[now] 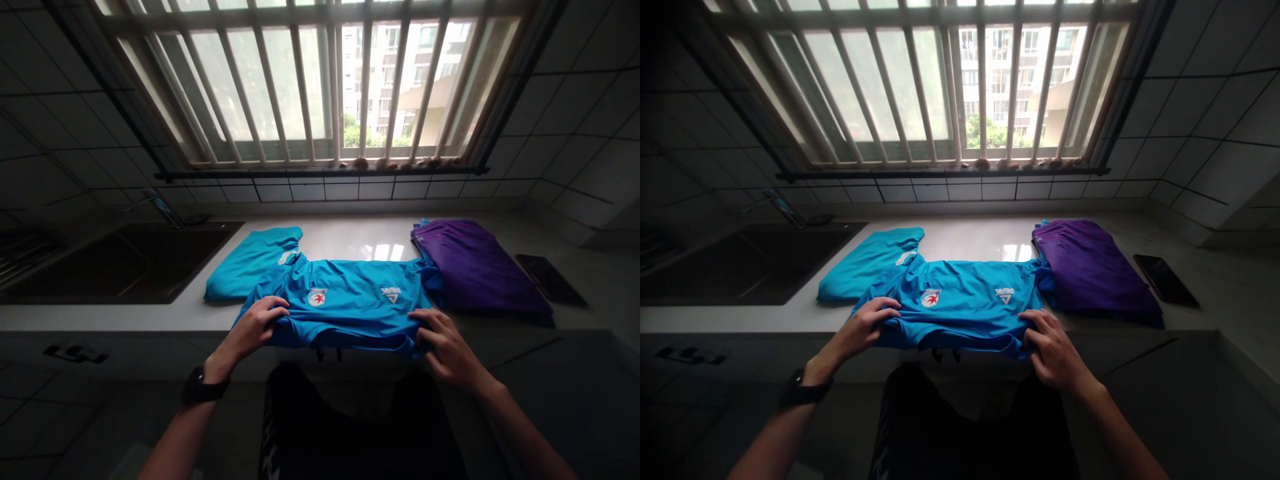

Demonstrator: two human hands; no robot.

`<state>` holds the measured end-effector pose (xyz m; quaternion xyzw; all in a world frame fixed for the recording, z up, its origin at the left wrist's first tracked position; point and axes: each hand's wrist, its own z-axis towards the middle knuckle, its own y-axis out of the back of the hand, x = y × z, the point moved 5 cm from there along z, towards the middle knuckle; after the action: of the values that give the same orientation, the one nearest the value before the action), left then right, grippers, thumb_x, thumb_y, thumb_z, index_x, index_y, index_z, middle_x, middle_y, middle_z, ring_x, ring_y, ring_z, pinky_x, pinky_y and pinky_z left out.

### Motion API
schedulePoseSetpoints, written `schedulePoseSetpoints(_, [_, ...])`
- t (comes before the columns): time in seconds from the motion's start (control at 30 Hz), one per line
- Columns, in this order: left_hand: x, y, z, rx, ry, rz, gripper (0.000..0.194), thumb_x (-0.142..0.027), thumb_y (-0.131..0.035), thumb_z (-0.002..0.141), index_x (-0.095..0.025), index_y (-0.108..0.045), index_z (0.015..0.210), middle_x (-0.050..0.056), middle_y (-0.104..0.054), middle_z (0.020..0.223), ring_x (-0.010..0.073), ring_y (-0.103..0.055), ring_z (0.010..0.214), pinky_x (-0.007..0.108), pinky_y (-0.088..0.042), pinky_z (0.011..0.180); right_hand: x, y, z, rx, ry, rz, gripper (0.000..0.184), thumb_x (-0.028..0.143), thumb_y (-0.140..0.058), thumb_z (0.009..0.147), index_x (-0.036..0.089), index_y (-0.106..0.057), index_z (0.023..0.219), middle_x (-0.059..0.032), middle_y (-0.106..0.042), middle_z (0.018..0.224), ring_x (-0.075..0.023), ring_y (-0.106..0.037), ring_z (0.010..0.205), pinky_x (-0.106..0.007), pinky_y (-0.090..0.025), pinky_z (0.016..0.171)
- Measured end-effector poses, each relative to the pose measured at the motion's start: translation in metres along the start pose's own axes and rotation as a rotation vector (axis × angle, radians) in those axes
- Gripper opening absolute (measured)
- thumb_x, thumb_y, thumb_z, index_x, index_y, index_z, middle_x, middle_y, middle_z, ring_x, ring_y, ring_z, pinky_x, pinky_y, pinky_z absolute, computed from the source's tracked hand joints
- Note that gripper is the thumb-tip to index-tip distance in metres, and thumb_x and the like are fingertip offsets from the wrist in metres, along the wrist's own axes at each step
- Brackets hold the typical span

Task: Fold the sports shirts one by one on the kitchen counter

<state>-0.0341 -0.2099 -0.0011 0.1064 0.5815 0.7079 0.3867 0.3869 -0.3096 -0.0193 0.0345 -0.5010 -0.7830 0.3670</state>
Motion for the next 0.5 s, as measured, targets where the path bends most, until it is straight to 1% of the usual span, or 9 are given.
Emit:
schedulePoseSetpoints(0.07, [-0.001,0.004,-0.004,0.068,-0.037,-0.05,0.047,-0.001,-0.046,0.073,-0.022,-0.076,0.103,0.007,-0.074,0.123,0.0221,-0.066,0.121,0.039,-0.053,0.106,-0.002,-0.006,-0.003,0.072,0.002,0.026,0.024,0.007,-0.052,0.071,0.022,-0.066,0.082,-0.0106,-0.059,0.15,-0.0356,-0.051,0.141,-0.063,-0.037,0.119])
schedulePoseSetpoints(0.13, [0.0,0.011,-0.011,0.111,-0.059,-0.088,0.047,-0.004,-0.048,0.074,-0.024,-0.078,0.104,0.006,-0.075,0.126,0.0229,-0.065,0.125,0.04,-0.052,0.109,-0.005,-0.007,-0.005,0.1,0.009,0.085,0.022,0.012,-0.05,0.077,0.023,-0.069,0.08,-0.008,-0.058,0.153,-0.0364,-0.047,0.145,-0.064,-0.034,0.12])
schedulePoseSetpoints(0.2, [0.001,0.018,-0.017,0.125,-0.059,-0.114,0.038,-0.012,-0.05,0.08,-0.026,-0.08,0.099,0.005,-0.076,0.126,0.0248,-0.066,0.125,0.043,-0.05,0.112,-0.013,-0.003,-0.004,0.03,-0.073,0.145,0.026,0.019,-0.046,0.087,0.024,-0.072,0.088,-0.0082,-0.06,0.15,-0.0351,-0.052,0.142,-0.059,-0.04,0.117])
schedulePoseSetpoints(0.23, [0.003,0.021,-0.017,0.11,-0.036,-0.124,0.032,-0.017,-0.05,0.084,-0.027,-0.08,0.094,0.004,-0.078,0.123,0.0256,-0.067,0.123,0.044,-0.049,0.113,-0.02,-0.001,-0.002,-0.042,-0.168,0.15,0.029,0.023,-0.043,0.092,0.024,-0.072,0.096,-0.0099,-0.063,0.146,-0.034,-0.057,0.136,-0.056,-0.045,0.113])
schedulePoseSetpoints(0.27, [0.006,0.023,-0.016,0.074,0.02,-0.125,0.03,-0.024,-0.049,0.088,-0.026,-0.079,0.09,0.005,-0.079,0.118,0.0261,-0.068,0.12,0.044,-0.048,0.113,-0.028,0.002,0.001,-0.123,-0.291,0.126,0.031,0.027,-0.042,0.095,0.023,-0.072,0.104,-0.0125,-0.066,0.139,-0.0331,-0.062,0.128,-0.053,-0.05,0.107])
schedulePoseSetpoints(0.3, [0.011,0.025,-0.013,0.013,0.117,-0.106,0.031,-0.03,-0.048,0.092,-0.026,-0.079,0.09,0.006,-0.08,0.114,0.0265,-0.07,0.116,0.044,-0.049,0.112,-0.036,0.003,0.004,-0.196,-0.421,0.075,0.033,0.031,-0.042,0.096,0.022,-0.07,0.112,-0.0151,-0.068,0.132,-0.0329,-0.066,0.12,-0.051,-0.053,0.102])
schedulePoseSetpoints(0.37, [0.024,0.027,-0.004,-0.131,0.401,-0.011,0.032,-0.039,-0.049,0.092,-0.022,-0.076,0.1,0.01,-0.078,0.112,0.0283,-0.071,0.111,0.042,-0.052,0.107,-0.048,0.002,0.015,-0.264,-0.613,-0.064,0.039,0.037,-0.047,0.096,0.017,-0.066,0.124,-0.0186,-0.07,0.117,-0.0342,-0.069,0.107,-0.05,-0.055,0.097])
schedulePoseSetpoints(0.43, [0.034,0.024,0.008,-0.191,0.667,0.113,0.041,-0.044,-0.055,0.088,-0.016,-0.07,0.113,0.015,-0.075,0.115,0.0317,-0.069,0.112,0.042,-0.053,0.103,-0.056,-0.007,0.03,-0.228,-0.674,-0.156,0.047,0.041,-0.054,0.094,0.012,-0.063,0.129,-0.0213,-0.07,0.111,-0.0369,-0.068,0.104,-0.052,-0.054,0.097])
schedulePoseSetpoints(0.5, [0.037,0.019,0.023,-0.159,0.813,0.207,0.056,-0.052,-0.062,0.083,-0.011,-0.066,0.122,0.021,-0.07,0.122,0.0364,-0.065,0.119,0.044,-0.05,0.105,-0.061,-0.018,0.047,-0.156,-0.66,-0.145,0.052,0.044,-0.06,0.091,0.01,-0.062,0.131,-0.023,-0.07,0.111,-0.0389,-0.068,0.106,-0.052,-0.054,0.096])
